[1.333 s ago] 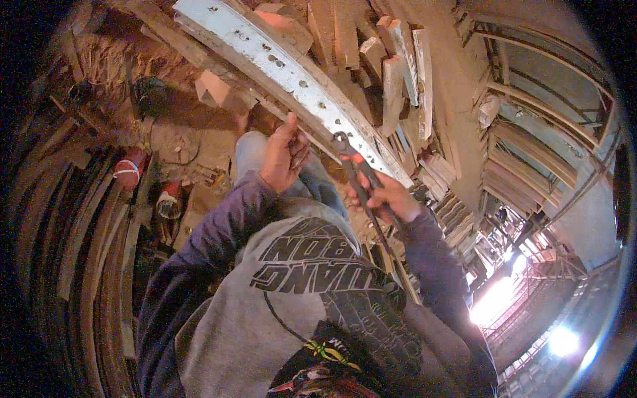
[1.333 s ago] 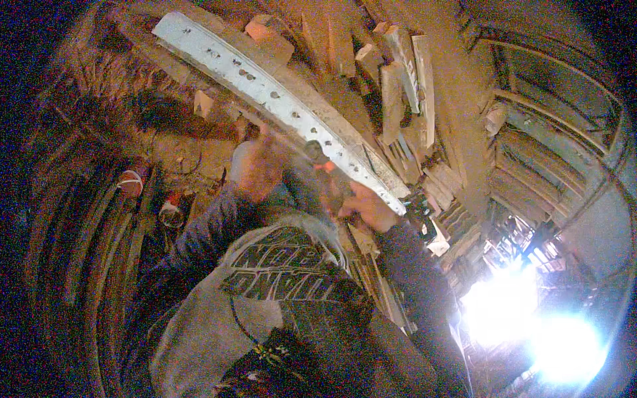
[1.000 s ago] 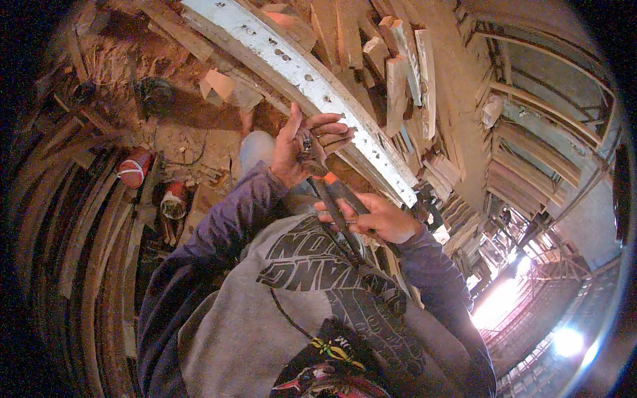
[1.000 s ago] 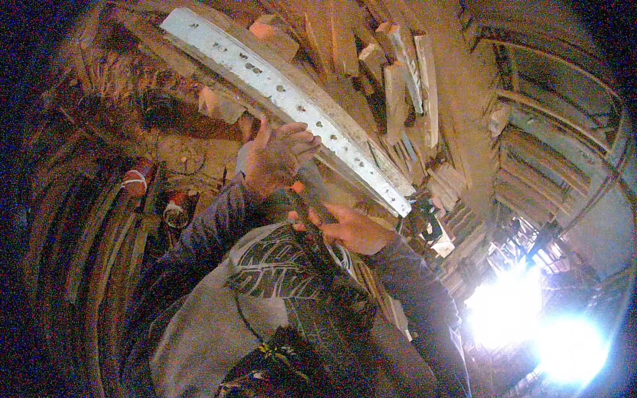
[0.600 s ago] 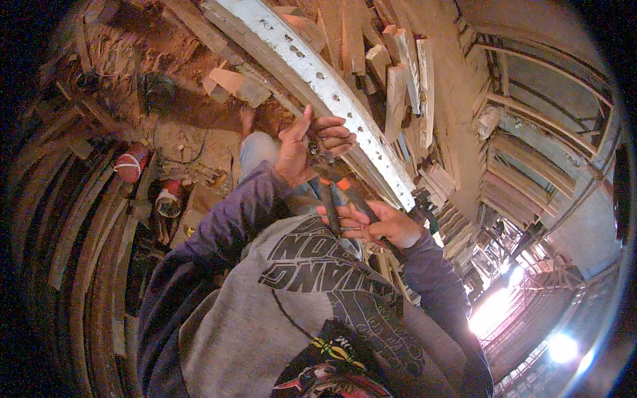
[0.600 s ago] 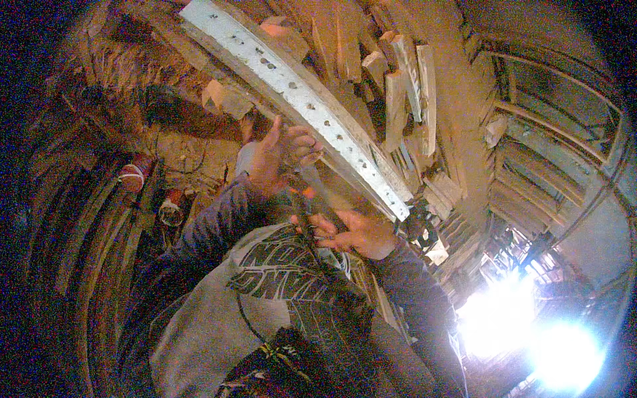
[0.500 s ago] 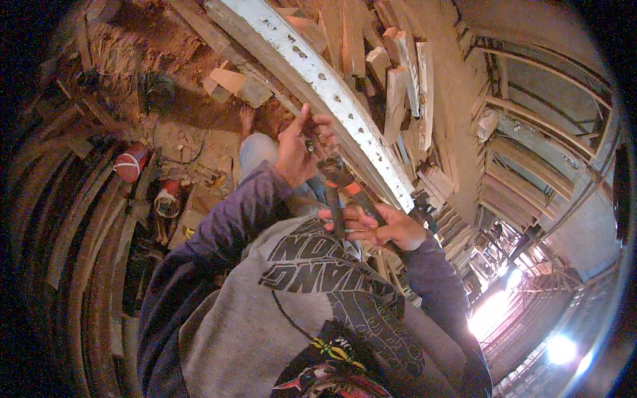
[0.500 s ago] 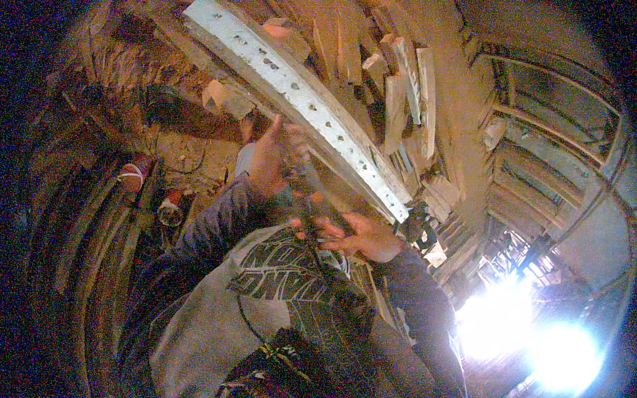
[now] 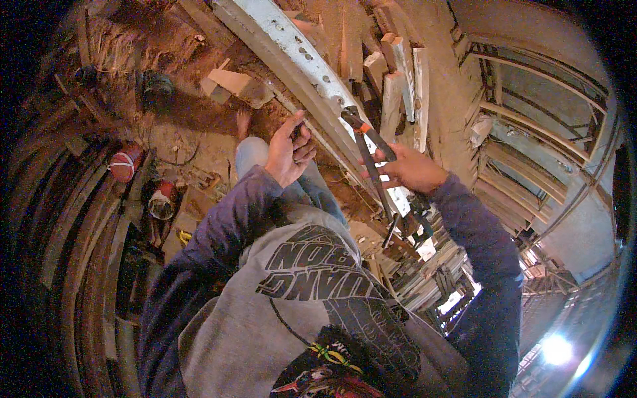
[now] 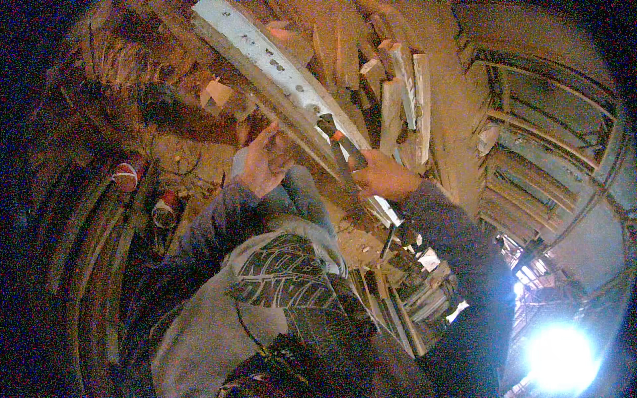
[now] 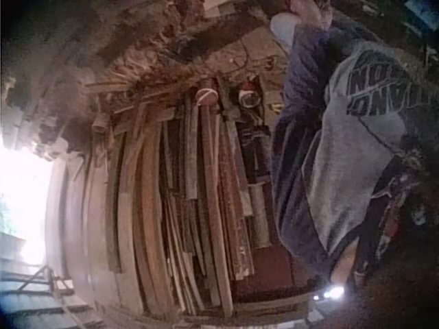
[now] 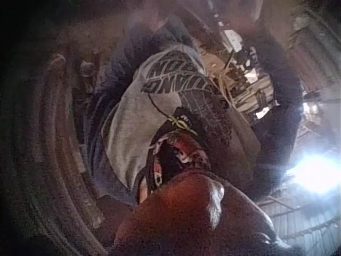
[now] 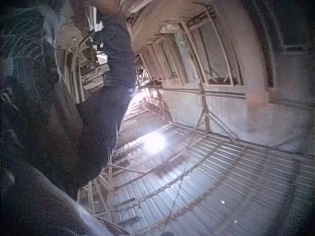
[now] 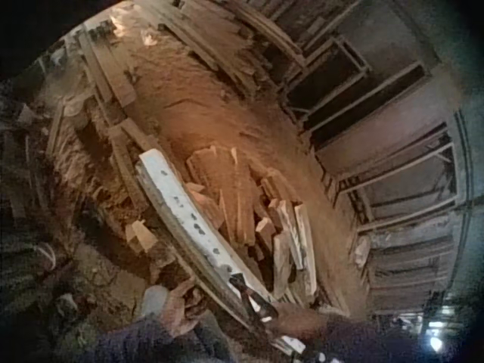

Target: The person uses a hammer and pliers to remove nails from a long white wooden plank. They repeatedly pry nails out with the pliers and strike the plank with the hammer to loosen them.

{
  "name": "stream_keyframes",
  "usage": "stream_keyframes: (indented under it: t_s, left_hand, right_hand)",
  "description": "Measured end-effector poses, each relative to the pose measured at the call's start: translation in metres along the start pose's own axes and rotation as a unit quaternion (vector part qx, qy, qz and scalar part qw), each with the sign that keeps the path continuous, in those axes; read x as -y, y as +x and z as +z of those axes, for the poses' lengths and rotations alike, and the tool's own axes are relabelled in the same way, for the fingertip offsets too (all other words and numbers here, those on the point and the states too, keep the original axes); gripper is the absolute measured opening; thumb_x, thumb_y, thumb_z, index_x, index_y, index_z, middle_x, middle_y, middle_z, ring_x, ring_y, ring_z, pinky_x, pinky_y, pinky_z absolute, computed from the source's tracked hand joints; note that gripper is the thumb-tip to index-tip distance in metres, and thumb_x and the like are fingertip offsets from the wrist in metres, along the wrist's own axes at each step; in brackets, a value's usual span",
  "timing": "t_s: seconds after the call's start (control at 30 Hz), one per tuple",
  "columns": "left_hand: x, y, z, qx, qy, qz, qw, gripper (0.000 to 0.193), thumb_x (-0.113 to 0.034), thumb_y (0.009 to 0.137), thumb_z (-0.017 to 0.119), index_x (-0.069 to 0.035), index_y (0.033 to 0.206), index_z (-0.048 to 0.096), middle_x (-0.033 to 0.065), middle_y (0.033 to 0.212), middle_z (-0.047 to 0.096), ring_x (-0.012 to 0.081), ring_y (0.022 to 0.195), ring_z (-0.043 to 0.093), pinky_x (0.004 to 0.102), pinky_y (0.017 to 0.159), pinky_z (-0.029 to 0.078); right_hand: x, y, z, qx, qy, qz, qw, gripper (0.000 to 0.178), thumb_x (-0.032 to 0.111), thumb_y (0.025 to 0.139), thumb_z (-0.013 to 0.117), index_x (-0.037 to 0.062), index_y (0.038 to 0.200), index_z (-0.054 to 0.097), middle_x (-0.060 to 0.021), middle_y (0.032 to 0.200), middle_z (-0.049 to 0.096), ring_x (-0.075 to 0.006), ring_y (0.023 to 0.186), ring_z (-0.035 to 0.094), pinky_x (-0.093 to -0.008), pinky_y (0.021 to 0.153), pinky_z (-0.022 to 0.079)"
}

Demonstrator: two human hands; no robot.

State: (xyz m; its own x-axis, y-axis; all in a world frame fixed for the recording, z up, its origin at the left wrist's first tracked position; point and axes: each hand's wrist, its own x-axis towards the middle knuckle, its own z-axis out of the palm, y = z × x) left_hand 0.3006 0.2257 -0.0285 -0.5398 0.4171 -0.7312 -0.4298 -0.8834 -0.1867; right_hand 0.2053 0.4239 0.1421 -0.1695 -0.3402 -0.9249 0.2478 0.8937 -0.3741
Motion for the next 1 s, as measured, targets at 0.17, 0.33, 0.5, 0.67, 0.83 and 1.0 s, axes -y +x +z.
stream_keyframes:
  t_s: [0.17,0.33,0.5,0.67,0.83,1.0]
  left_hand:
    - [-0.012,-0.017,0.003,0.061,-0.002,0.001,0.998,0.038,-0.038,0.098,0.056,-0.015,0.069,0.054,-0.0082,0.048,0.035,0.0056,0.038,0.026,0.0230,0.038,0.021]
    - [-0.022,-0.028,-0.003,0.061,-0.029,0.034,0.997,0.038,-0.039,0.098,0.056,-0.015,0.069,0.054,-0.0086,0.047,0.033,0.0052,0.038,0.027,0.0223,0.038,0.022]
    - [-0.033,-0.033,-0.016,0.107,-0.038,0.039,0.993,0.039,-0.039,0.098,0.056,-0.015,0.067,0.054,-0.0084,0.048,0.034,0.0054,0.038,0.028,0.0224,0.038,0.022]
    - [-0.030,-0.031,-0.018,0.102,-0.034,0.045,0.993,0.039,-0.039,0.098,0.057,-0.015,0.067,0.055,-0.0082,0.047,0.033,0.0055,0.038,0.028,0.0232,0.039,0.023]
    - [-0.033,-0.036,-0.013,0.138,-0.022,0.043,0.989,0.028,-0.039,0.097,0.057,-0.019,0.079,0.058,-0.0087,0.052,0.041,0.0050,0.040,0.032,0.0217,0.037,0.023]
    - [-0.042,-0.046,-0.007,0.074,-0.004,0.089,0.993,0.036,-0.037,0.097,0.058,-0.014,0.070,0.055,-0.0071,0.046,0.036,0.0069,0.036,0.028,0.0236,0.038,0.023]
  right_hand:
    - [0.036,0.002,-0.029,0.021,0.251,0.162,0.954,0.019,0.005,0.090,0.050,0.0062,0.108,0.050,-0.0166,0.127,0.060,-0.0329,0.115,0.062,-0.0543,0.095,0.052]
    - [0.066,0.016,-0.045,0.007,0.264,0.180,0.948,0.029,0.029,0.097,0.055,0.0011,0.100,0.061,-0.0139,0.105,0.064,-0.0288,0.093,0.066,-0.0571,0.076,0.060]
    - [0.080,0.025,-0.056,0.033,0.216,0.201,0.955,0.025,0.025,0.096,0.054,0.0013,0.094,0.059,-0.0133,0.096,0.067,-0.0308,0.092,0.070,-0.0553,0.077,0.060]
    - [0.089,0.031,-0.073,0.029,0.188,0.251,0.949,0.022,0.018,0.097,0.050,0.0007,0.094,0.063,-0.0144,0.096,0.069,-0.0278,0.089,0.071,-0.0434,0.079,0.061]
    - [0.067,0.025,-0.064,0.053,-0.009,0.043,0.998,0.022,0.025,0.093,0.062,0.0034,0.090,0.063,-0.0069,0.081,0.066,-0.0179,0.077,0.068,-0.0322,0.064,0.055]
    - [0.030,0.006,-0.028,-0.049,0.132,0.085,0.986,0.033,0.030,0.088,0.072,0.0022,0.102,0.060,-0.0018,0.077,0.059,-0.0151,0.071,0.063,-0.0307,0.063,0.052]
